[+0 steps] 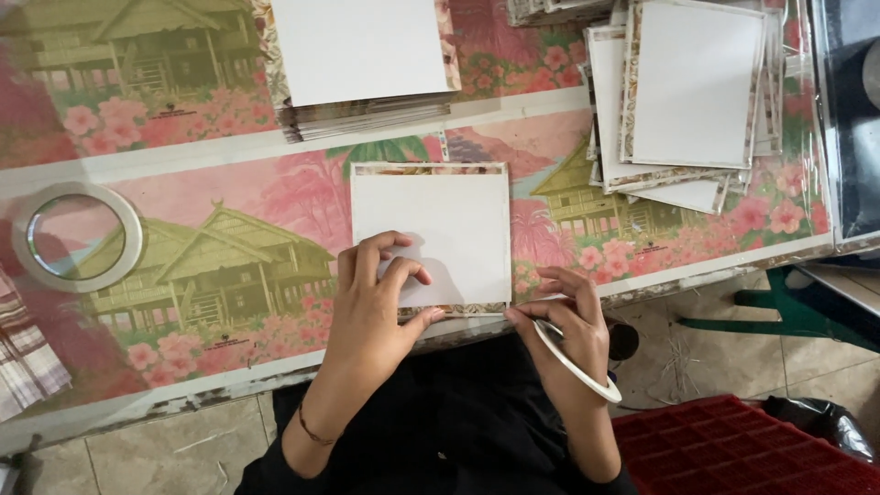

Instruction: The person sits on the floor and repeatedly applies clear tape to the edges of small white paper sheets. They use a roll of tape to secure the borders of each sheet, then place the finished items into a stack on the table.

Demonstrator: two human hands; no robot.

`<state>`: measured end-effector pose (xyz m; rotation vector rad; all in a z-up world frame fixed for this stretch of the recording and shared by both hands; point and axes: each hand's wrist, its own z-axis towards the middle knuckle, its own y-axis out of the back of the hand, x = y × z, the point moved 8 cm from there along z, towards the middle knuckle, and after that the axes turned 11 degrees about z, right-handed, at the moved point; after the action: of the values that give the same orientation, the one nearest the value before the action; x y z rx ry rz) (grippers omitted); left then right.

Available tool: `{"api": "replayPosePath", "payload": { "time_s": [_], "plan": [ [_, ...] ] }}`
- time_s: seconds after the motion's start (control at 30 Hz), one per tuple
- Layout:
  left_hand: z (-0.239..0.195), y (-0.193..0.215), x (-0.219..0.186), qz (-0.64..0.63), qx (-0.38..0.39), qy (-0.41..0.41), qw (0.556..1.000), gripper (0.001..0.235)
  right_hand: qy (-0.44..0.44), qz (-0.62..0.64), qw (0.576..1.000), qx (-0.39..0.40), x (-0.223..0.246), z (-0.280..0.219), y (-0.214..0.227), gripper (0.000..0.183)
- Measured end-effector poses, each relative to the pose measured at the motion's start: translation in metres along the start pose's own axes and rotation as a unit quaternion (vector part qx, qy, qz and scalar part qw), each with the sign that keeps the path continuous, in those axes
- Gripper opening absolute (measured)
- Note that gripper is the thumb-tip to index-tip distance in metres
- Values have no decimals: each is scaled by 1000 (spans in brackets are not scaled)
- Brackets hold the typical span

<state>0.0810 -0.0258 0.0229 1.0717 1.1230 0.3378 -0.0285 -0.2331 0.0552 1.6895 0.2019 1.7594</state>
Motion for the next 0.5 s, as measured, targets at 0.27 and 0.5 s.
{"api": "replayPosePath", "payload": {
  "time_s": [0.27, 0.5],
  "plan": [
    [0, -5, -8, 19, 16, 16, 1000, 44, 26, -12, 999, -15, 0, 1, -2, 11],
    [21, -32, -64, 6, 3, -47, 999, 47, 60, -56, 996, 34, -2, -1, -8, 6]
  ]
}}
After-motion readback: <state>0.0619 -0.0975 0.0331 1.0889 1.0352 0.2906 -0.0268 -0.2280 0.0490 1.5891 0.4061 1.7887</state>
